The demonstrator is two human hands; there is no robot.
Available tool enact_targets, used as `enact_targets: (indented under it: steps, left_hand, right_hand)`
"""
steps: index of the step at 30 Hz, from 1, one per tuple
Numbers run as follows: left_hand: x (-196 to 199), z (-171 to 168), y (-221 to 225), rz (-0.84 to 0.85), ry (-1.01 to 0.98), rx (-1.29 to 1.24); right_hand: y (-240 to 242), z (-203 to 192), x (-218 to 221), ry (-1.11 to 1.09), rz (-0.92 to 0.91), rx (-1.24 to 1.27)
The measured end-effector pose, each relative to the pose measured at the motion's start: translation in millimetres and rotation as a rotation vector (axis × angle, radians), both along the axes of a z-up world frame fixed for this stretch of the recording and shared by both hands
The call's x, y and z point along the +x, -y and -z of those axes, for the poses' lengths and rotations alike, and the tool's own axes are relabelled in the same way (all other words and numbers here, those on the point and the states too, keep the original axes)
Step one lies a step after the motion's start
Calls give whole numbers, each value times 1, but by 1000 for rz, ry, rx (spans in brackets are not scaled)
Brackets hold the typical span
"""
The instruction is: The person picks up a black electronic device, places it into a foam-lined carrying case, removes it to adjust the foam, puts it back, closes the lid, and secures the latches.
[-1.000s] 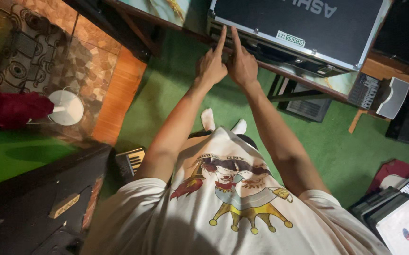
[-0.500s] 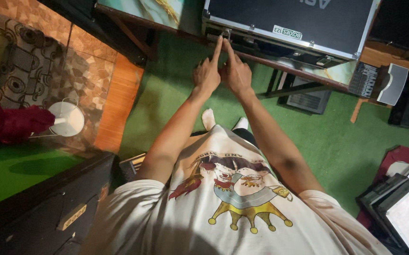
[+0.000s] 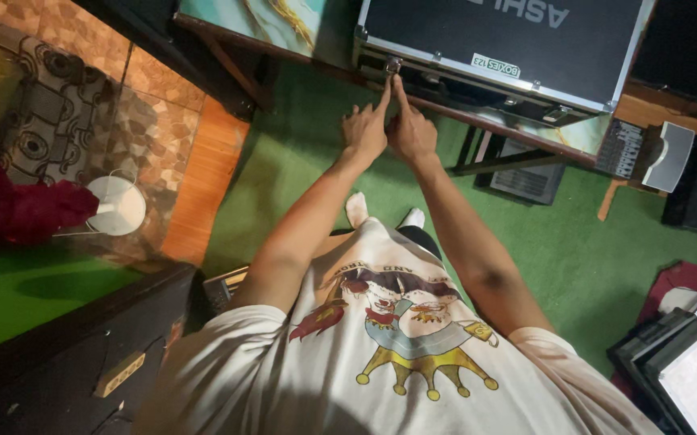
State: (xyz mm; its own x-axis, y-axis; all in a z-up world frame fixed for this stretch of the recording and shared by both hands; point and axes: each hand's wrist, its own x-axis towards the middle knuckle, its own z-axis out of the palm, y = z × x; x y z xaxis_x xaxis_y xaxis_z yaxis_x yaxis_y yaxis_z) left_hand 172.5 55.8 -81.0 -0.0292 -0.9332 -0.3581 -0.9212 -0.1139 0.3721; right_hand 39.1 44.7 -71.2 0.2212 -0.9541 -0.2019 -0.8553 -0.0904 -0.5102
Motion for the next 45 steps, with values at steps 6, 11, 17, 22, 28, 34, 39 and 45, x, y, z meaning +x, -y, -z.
enact_targets:
  steps: [6,11,17,22,28,34,39,45]
  left_hand:
    - [-2,-6,-3,9,-12,11]
    - [-1,-7,1,-2,-10,2]
    - [2,-5,7,-27,-18,68]
    - [1,-5,-8,-22,-80,27]
    - [-14,-6,-37,-74,-232,170]
    - [-26,-25,-49,-193,-410,27]
    - [-36,-60,-15,-182,-465,-332]
    - [-31,-93,85,-183,-116,-574]
  right_hand:
    - [-2,1,-4,-41,-8,-7]
    - [1,2,-3,-47,-25,4]
    - [5,1,1,-119,-30,62]
    - [-1,9,-6,-58,-33,132]
    - [-33,20,-31,212,66,188]
    - [-46,-16,-81,505,250,-6]
    - [-17,-80,-148,479,318,-243]
    - [65,-89,-248,209,417,-408]
